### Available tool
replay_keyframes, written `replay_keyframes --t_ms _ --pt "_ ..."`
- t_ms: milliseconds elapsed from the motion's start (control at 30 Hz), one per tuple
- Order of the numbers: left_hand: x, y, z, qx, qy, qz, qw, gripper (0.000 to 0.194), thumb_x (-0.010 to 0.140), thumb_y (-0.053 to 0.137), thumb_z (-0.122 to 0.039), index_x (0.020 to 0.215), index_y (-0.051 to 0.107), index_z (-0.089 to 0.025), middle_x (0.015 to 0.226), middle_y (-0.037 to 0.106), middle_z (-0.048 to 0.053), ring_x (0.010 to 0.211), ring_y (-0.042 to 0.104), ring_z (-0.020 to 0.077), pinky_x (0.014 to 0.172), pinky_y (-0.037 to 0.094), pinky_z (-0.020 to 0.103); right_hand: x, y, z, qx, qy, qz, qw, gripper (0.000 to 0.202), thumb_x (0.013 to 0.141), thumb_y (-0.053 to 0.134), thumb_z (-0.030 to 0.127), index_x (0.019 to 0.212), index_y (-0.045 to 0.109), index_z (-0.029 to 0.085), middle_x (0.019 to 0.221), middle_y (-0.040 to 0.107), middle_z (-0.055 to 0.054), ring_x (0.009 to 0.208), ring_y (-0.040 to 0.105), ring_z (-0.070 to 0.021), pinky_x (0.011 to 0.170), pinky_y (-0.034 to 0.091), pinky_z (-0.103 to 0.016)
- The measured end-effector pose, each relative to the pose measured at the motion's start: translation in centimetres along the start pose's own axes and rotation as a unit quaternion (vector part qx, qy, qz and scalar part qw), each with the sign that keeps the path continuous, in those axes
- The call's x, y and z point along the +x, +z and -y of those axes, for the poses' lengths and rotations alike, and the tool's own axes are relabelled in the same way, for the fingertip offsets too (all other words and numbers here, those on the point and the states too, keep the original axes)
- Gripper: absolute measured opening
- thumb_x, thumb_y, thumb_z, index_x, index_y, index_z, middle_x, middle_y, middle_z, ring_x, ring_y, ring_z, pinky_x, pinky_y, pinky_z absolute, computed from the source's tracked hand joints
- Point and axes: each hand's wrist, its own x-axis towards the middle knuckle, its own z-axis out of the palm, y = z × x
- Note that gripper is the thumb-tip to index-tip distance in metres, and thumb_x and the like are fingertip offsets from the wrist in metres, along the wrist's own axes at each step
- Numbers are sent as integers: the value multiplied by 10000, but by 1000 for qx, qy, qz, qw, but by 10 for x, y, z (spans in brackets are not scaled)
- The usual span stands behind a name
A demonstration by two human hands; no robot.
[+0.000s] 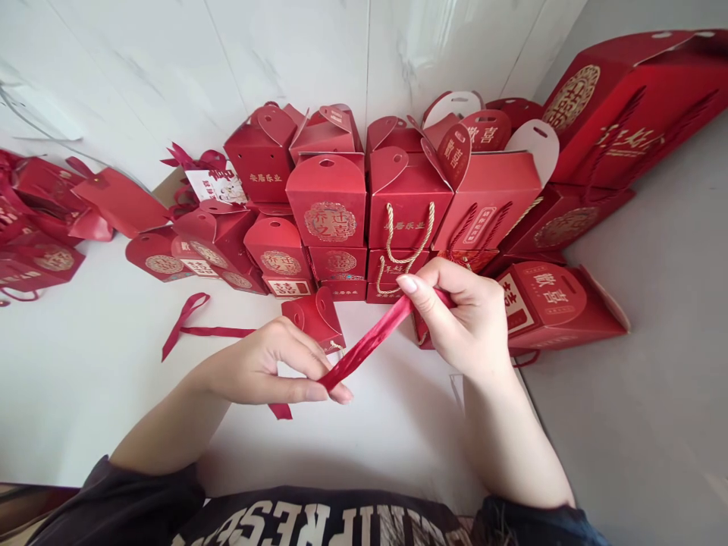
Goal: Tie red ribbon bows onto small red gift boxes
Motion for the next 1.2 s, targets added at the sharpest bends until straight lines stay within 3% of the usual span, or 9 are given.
replay_keyframes --t_ms 133,267,367,467,600,833,933,1067,1200 --pt "-3 -7 -6 33 80 49 995 289 902 587 -199 1140 750 -209 1123 721 137 993 670 225 899 539 299 2 1 -7 -48 19 31 998 338 915 621 379 639 539 202 505 515 29 458 455 -100 467 356 -240" --pt "-6 -13 -10 55 100 68 991 246 853 640 -254 1044 793 -236 933 675 133 775 638 188 763 552 268 5 7 -15 -97 6 110 989 335 924 601 391 659 549 193 517 532 31 470 469 -99 498 371 -236" --pt "-6 -16 -7 29 64 147 987 262 846 636 -237 1061 785 -219 920 703 135 804 659 203 809 550 272 5 10 -15 -97 -28 94 990 329 931 594 361 657 535 189 552 524 31 493 436 -93 521 363 -234" --pt "-1 -12 2 -33 -49 195 979 400 820 699 -280 1208 698 -185 1004 737 135 923 694 229 881 549 301 3 8 -12 -65 -42 85 993 334 945 573 333 653 493 190 563 462 39 511 389 -91 523 335 -233" --pt "12 3 17 -119 -151 59 980 432 889 605 -470 1173 678 -154 977 739 119 859 715 194 789 566 298 -2 5 -5 -12 -33 144 989 353 962 540 335 655 440 192 591 414 39 530 358 -92 512 315 -228" --pt "18 28 24 -30 -115 -188 975 395 817 698 -453 1053 698 -136 700 675 21 488 582 89 458 465 200 -8 13 6 -7 -9 220 976 362 947 567 340 638 451 190 570 427 41 521 371 -90 505 319 -228" --pt "18 30 22 -127 -125 -204 963 303 878 634 -399 1020 671 -134 606 610 -14 504 668 133 451 494 192 -9 16 8 -20 -23 229 973 349 946 567 346 648 478 188 570 437 41 518 381 -89 509 332 -225" --pt "19 26 18 -264 -112 -188 939 253 875 636 -383 868 605 -132 778 705 52 752 758 202 604 564 208 -9 17 6 -32 -28 225 973 356 948 561 375 652 499 188 558 451 37 510 382 -93 507 342 -228" --pt "18 26 15 -194 -125 -185 955 292 843 675 -404 884 647 -116 821 735 90 684 733 166 588 553 216 -9 17 7 -48 -30 211 976 373 932 584 392 635 483 191 543 428 42 500 356 -95 503 330 -234"
